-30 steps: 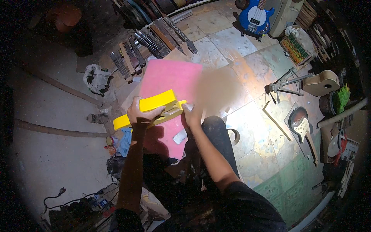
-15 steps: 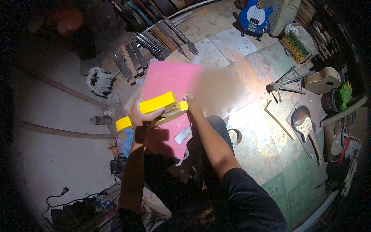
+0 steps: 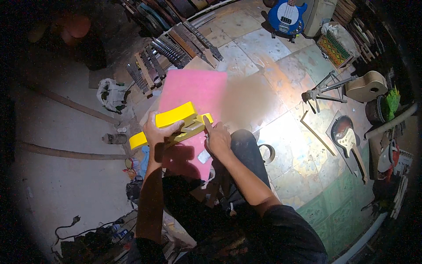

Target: The person sands the sides and contours of a yellow electric guitar body using pieces of sandpaper held by hand, turning the guitar over several times to reach different sections of the instrument.

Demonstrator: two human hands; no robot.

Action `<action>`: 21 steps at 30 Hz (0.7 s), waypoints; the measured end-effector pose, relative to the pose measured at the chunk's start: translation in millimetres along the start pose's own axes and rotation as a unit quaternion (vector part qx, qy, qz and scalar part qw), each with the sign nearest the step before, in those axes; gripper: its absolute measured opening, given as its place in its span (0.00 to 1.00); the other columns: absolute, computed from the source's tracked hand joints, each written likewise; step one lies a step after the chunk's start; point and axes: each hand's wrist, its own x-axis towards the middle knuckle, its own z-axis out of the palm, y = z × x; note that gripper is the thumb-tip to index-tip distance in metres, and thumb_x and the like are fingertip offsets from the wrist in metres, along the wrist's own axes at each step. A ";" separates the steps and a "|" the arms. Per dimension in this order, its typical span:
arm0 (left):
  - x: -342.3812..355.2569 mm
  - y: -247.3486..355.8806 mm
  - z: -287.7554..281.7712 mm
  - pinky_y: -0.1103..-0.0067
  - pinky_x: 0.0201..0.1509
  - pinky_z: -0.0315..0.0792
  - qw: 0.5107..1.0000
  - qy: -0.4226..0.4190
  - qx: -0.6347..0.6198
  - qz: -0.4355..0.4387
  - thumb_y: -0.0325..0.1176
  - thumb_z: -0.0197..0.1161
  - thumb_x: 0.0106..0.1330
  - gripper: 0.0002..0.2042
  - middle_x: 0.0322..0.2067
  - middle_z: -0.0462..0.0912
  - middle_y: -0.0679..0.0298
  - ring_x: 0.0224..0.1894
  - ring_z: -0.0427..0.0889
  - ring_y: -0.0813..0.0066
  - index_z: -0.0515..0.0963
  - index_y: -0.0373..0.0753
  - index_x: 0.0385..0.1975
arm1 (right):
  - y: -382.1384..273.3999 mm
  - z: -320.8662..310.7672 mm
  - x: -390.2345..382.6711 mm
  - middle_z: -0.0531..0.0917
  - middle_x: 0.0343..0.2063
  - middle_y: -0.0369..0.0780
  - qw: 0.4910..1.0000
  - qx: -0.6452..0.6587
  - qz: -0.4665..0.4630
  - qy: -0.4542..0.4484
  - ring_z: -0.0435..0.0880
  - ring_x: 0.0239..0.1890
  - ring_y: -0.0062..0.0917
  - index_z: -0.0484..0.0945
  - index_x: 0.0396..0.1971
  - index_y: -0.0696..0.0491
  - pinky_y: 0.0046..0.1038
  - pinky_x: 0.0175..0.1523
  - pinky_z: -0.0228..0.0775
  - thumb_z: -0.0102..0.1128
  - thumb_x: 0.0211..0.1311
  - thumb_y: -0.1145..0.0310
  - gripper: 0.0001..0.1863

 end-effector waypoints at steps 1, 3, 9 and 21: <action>0.1 0.9 -0.1 0.67 0.39 0.80 1.000 0.004 -0.001 0.009 0.56 0.86 0.38 0.35 0.29 0.86 0.53 0.33 0.88 0.55 0.80 0.36 0.38 | 0.9 0.4 1.7 0.77 0.39 0.51 1.000 0.005 0.005 0.002 0.80 0.43 0.49 0.68 0.73 0.42 0.47 0.48 0.76 0.67 0.56 0.70 0.40; 1.9 -3.4 -0.4 0.66 0.39 0.80 1.000 0.014 0.001 0.028 0.57 0.86 0.38 0.36 0.29 0.86 0.53 0.33 0.88 0.55 0.80 0.36 0.38 | -0.3 3.6 6.2 0.77 0.39 0.51 1.000 0.014 0.014 0.004 0.80 0.42 0.49 0.66 0.74 0.41 0.47 0.47 0.75 0.67 0.57 0.72 0.41; 3.4 -9.0 1.2 0.66 0.39 0.81 0.998 0.012 0.036 0.058 0.60 0.85 0.37 0.38 0.29 0.86 0.53 0.33 0.88 0.55 0.80 0.36 0.39 | 15.8 17.6 31.9 0.77 0.44 0.53 0.997 0.061 0.036 0.002 0.81 0.47 0.52 0.60 0.77 0.38 0.49 0.53 0.76 0.71 0.53 0.73 0.49; 3.7 -20.3 9.6 0.64 0.38 0.81 0.991 0.067 0.075 0.087 0.60 0.86 0.34 0.39 0.27 0.85 0.52 0.31 0.87 0.53 0.79 0.36 0.39 | 34.8 12.7 36.3 0.81 0.39 0.58 0.965 0.233 0.102 -0.063 0.82 0.48 0.56 0.76 0.63 0.53 0.49 0.53 0.75 0.66 0.54 0.70 0.32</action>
